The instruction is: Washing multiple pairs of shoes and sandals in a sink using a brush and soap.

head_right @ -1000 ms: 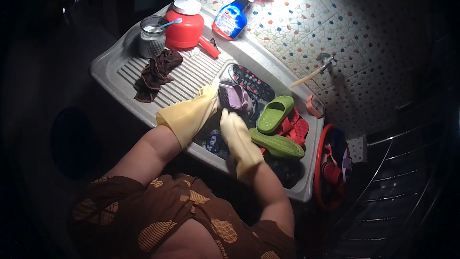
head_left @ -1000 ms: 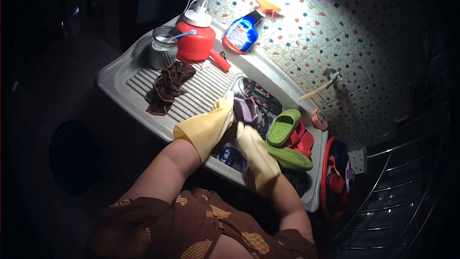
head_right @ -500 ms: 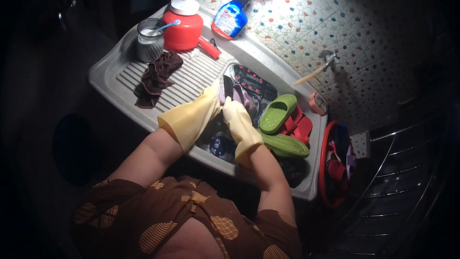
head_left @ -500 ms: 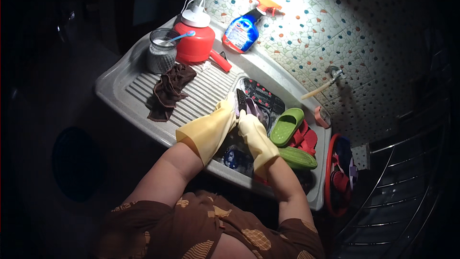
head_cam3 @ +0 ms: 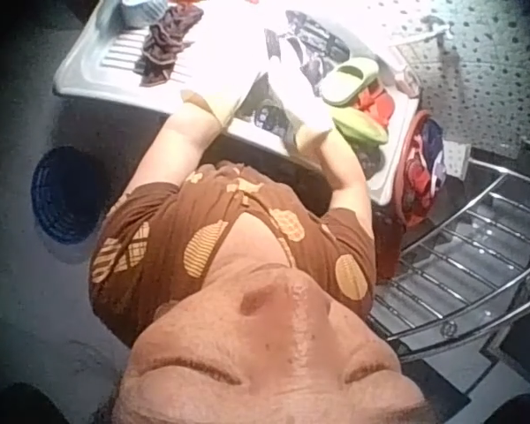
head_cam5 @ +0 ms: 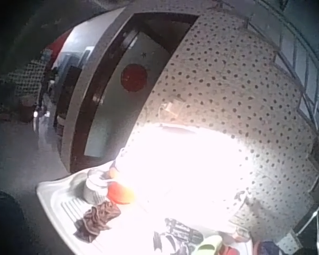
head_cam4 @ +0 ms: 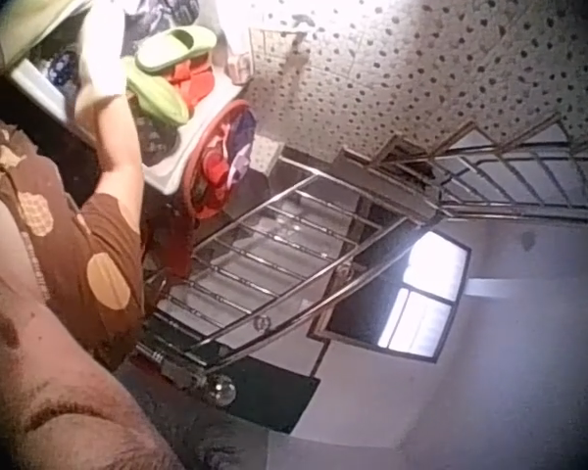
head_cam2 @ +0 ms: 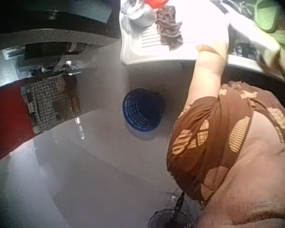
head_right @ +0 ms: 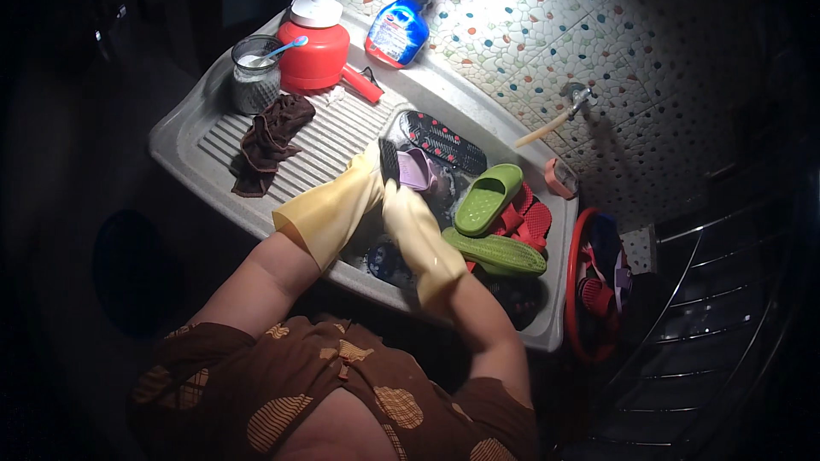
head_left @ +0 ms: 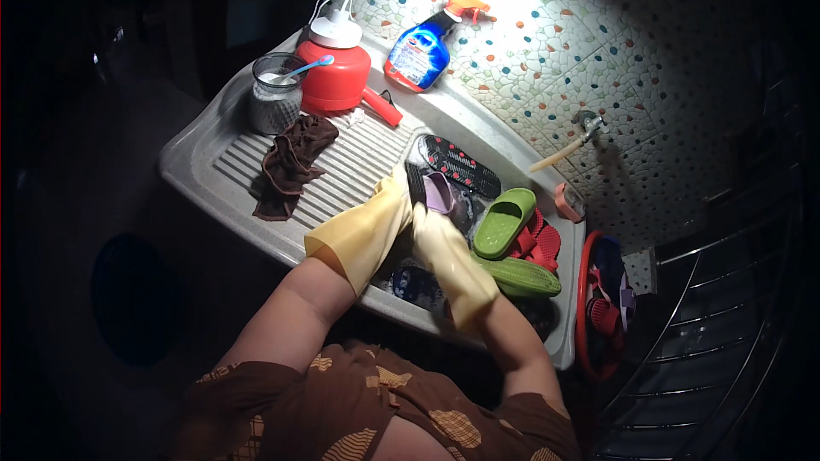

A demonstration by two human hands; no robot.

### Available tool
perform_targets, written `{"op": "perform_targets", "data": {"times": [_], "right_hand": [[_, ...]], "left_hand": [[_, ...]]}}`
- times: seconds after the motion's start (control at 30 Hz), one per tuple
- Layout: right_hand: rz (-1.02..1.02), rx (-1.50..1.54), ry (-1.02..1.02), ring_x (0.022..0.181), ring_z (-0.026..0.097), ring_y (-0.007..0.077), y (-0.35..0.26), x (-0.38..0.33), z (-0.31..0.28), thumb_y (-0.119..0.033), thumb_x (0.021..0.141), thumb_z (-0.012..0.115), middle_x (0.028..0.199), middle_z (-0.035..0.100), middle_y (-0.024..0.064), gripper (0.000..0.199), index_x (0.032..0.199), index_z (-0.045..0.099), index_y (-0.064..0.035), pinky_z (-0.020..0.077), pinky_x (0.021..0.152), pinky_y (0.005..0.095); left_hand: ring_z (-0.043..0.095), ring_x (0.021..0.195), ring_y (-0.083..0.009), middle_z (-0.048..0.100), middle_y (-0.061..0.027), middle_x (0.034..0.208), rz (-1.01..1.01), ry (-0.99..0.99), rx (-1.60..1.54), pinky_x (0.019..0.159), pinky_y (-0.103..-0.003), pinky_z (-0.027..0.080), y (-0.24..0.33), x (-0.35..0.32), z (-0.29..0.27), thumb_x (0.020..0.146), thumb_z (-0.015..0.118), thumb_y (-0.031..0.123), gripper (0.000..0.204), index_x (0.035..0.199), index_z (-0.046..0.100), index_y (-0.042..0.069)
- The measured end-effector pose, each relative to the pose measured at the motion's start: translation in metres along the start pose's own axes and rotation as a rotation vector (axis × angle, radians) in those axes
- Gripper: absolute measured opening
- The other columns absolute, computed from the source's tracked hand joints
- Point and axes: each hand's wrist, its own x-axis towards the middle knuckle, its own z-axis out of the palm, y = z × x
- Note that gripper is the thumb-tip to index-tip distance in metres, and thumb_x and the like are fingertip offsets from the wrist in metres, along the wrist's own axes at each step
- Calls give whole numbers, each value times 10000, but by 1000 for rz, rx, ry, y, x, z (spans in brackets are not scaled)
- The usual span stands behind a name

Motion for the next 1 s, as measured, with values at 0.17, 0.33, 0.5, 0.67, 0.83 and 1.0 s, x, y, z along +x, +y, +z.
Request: {"op": "perform_targets", "data": {"times": [0.17, 0.33, 0.5, 0.67, 0.83, 1.0], "right_hand": [[54, -112, 54, 664, 658, 347, 24, -32, 7, -478, 1039, 274, 752, 668, 237, 583, 911, 636, -40, 498, 675, 447], [66, 202, -8, 576, 566, 268, 2, 11, -5, -480, 1039, 313, 659, 594, 124, 597, 813, 618, -19, 432, 572, 412], [81, 4, -122, 1075, 633, 465, 29, -34, 8, -447, 1039, 279, 1081, 658, 330, 624, 1117, 655, 46, 481, 947, 512], [171, 136, -94, 462, 564, 275, 23, 4, 1, -468, 1043, 299, 631, 630, 133, 600, 845, 642, -18, 480, 538, 438], [279, 158, -99, 468, 590, 267, 0, 2, 0, -494, 1036, 297, 633, 638, 122, 625, 809, 641, -25, 493, 553, 429], [143, 30, -123, 1087, 656, 417, 20, -36, -2, -451, 1044, 242, 1092, 673, 309, 665, 1110, 669, 55, 470, 999, 496]], "left_hand": [[655, 1068, -398, 691, -213, 1135, -8, -6, -18, 885, -497, 502, -3, 4, 3, 913, 354, 574, 656, 1136, 698, 62], [661, 1050, -396, 699, -208, 1115, -9, -4, -28, 874, -492, 504, -2, 5, -1, 911, 357, 559, 636, 1116, 706, 69], [667, 1033, -394, 707, -202, 1094, -53, -1, -63, 864, -486, 507, 3, -12, -5, 910, 361, 544, 615, 1097, 714, 76], [672, 1019, -393, 713, -198, 1078, -93, 41, -116, 855, -482, 509, -13, 7, 7, 908, 364, 532, 600, 1081, 721, 82], [643, 1074, -399, 694, -213, 1141, 199, -72, 27, 967, -448, 461, -33, 58, 10, 918, 385, 601, 666, 1153, 716, 73], [641, 1032, -336, 682, -173, 1160, -35, -132, -132, 906, -420, 484, -19, 25, -1, 894, 560, 576, 593, 1156, 709, 65]]}}
